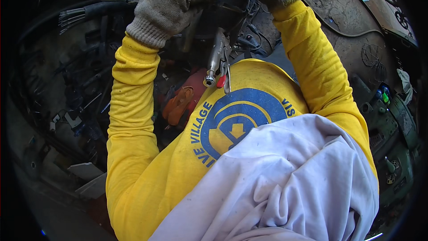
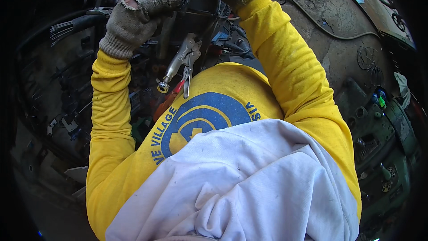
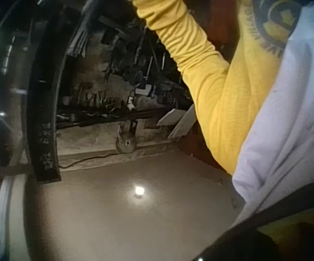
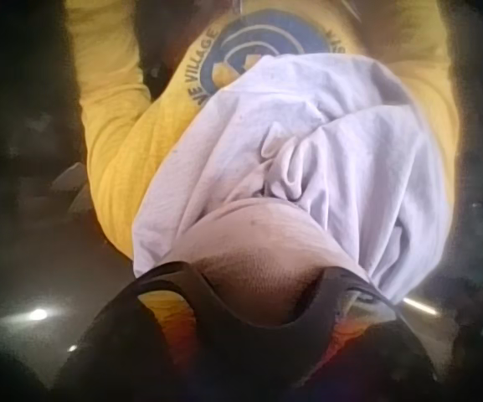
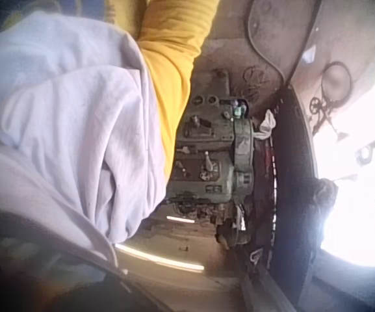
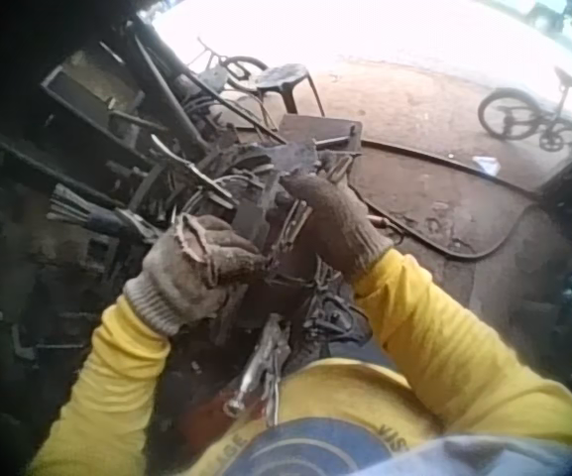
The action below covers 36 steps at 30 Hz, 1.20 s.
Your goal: The person welds metal components together, using a welding torch to join parts of a frame held in place by locking pliers, then uses a hammer to shape the joint.
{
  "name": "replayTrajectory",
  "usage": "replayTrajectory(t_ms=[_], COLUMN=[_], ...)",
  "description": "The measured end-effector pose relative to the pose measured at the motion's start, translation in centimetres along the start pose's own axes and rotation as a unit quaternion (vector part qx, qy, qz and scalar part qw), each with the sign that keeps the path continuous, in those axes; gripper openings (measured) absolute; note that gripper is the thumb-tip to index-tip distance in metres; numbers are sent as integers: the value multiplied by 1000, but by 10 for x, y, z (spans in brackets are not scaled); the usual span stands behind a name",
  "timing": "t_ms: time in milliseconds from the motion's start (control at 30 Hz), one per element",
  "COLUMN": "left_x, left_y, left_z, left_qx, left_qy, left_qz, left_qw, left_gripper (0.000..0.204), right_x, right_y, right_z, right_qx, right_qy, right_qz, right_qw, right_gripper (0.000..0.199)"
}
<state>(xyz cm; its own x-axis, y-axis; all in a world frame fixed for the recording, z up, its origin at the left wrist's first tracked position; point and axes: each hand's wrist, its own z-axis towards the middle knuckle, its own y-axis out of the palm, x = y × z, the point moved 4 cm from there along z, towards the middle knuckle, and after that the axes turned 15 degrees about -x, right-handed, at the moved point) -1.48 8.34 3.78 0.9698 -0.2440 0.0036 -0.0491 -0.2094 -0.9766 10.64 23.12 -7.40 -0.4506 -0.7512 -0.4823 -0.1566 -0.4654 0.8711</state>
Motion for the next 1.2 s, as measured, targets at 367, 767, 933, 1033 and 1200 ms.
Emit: replayTrajectory(t_ms=[367,767,933,1033,1200], left_x=[-5,4,18,36,43], left_y=[9,-4,-33,-25,-15], left_z=[-2,-5,21,57,101], left_qx=[-55,-13,-7,32,-98], left_qy=[-29,-14,-61,-87,-286], left_qz=[0,7,-209,-257,-331], left_qw=[998,1000,976,962,894], left_gripper=[40,38,45,55,54], right_x=[0,-6,-5,-16,-28], right_y=[-11,2,-7,-7,-7], right_z=[5,9,7,4,-4], right_qx=[-94,-51,-7,-59,-96], right_qy=[-60,-150,-48,-51,-67], right_qz=[103,-344,-56,-41,-77], right_qw=[988,925,997,996,990], right_gripper=[24,27,23,25,37])
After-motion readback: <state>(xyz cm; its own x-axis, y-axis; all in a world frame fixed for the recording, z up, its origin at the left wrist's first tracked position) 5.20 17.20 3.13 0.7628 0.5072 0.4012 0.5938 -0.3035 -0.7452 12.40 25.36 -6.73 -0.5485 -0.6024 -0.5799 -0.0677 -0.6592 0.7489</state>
